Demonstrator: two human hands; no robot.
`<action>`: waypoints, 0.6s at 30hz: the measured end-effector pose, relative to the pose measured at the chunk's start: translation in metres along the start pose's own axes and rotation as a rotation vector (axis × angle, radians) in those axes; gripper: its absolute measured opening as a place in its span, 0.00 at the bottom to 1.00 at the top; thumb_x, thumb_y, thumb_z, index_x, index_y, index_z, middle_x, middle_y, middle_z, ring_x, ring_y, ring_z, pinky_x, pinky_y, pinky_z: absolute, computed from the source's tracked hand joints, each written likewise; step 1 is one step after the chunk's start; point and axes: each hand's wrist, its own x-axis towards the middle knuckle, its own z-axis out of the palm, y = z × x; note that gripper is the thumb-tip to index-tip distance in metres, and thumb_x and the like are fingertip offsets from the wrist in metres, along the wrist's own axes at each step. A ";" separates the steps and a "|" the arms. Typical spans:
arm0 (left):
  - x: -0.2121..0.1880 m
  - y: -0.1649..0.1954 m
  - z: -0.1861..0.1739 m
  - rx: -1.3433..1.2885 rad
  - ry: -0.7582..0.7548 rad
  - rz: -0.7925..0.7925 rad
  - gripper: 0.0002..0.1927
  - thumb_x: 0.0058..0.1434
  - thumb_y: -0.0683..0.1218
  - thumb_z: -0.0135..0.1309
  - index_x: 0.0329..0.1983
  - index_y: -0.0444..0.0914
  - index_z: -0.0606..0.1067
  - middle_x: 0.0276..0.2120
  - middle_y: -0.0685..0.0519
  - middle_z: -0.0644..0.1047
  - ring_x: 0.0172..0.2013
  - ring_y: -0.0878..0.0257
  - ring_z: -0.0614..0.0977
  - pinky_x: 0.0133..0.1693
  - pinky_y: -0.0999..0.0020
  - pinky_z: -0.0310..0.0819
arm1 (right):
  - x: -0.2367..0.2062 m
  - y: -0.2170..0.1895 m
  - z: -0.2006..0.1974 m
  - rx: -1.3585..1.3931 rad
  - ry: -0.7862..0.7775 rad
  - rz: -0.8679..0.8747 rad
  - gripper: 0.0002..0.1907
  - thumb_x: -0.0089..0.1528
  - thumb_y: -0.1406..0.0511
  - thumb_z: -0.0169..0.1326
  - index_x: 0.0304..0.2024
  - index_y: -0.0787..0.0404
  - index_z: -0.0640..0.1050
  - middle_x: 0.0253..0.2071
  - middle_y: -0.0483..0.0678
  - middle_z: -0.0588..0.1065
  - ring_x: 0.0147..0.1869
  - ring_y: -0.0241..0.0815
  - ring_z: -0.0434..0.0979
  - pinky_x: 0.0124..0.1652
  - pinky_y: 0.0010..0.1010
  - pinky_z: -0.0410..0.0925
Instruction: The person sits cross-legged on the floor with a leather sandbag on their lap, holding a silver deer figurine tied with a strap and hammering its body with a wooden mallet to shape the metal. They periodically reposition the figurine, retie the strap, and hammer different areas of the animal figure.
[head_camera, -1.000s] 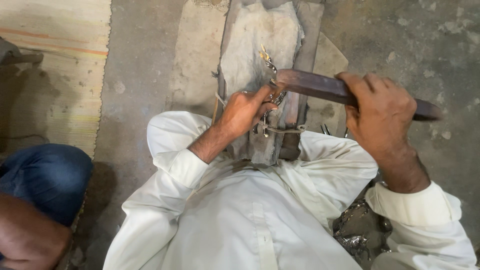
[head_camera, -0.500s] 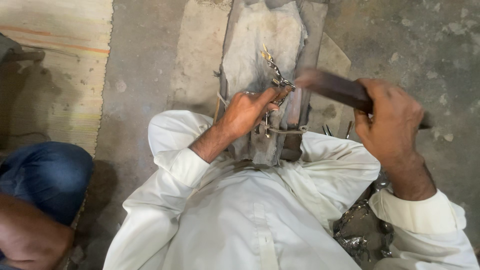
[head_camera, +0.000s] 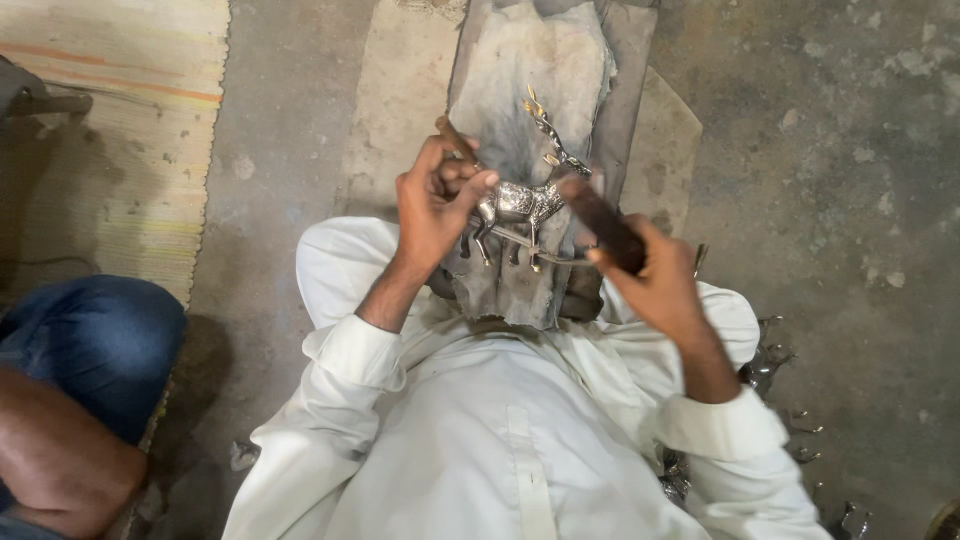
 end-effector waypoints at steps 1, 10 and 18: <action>-0.001 -0.001 -0.003 -0.020 0.008 -0.016 0.17 0.67 0.36 0.62 0.56 0.32 0.70 0.31 0.52 0.81 0.34 0.72 0.83 0.36 0.76 0.78 | -0.001 0.000 0.016 -0.010 -0.012 0.016 0.18 0.58 0.58 0.69 0.43 0.63 0.79 0.23 0.46 0.75 0.26 0.34 0.72 0.27 0.31 0.65; -0.010 -0.006 -0.012 -0.173 0.053 -0.137 0.19 0.68 0.34 0.59 0.58 0.33 0.66 0.34 0.50 0.83 0.34 0.69 0.83 0.35 0.76 0.79 | 0.005 -0.018 0.071 -0.119 0.127 -0.111 0.18 0.51 0.56 0.69 0.39 0.58 0.83 0.29 0.52 0.81 0.34 0.50 0.83 0.36 0.39 0.73; -0.021 0.001 -0.034 -0.120 0.035 -0.201 0.20 0.67 0.35 0.58 0.59 0.32 0.66 0.33 0.51 0.83 0.36 0.68 0.86 0.37 0.75 0.83 | 0.015 -0.003 0.052 -0.086 0.050 0.155 0.16 0.52 0.58 0.70 0.37 0.61 0.84 0.23 0.49 0.79 0.27 0.38 0.78 0.34 0.32 0.69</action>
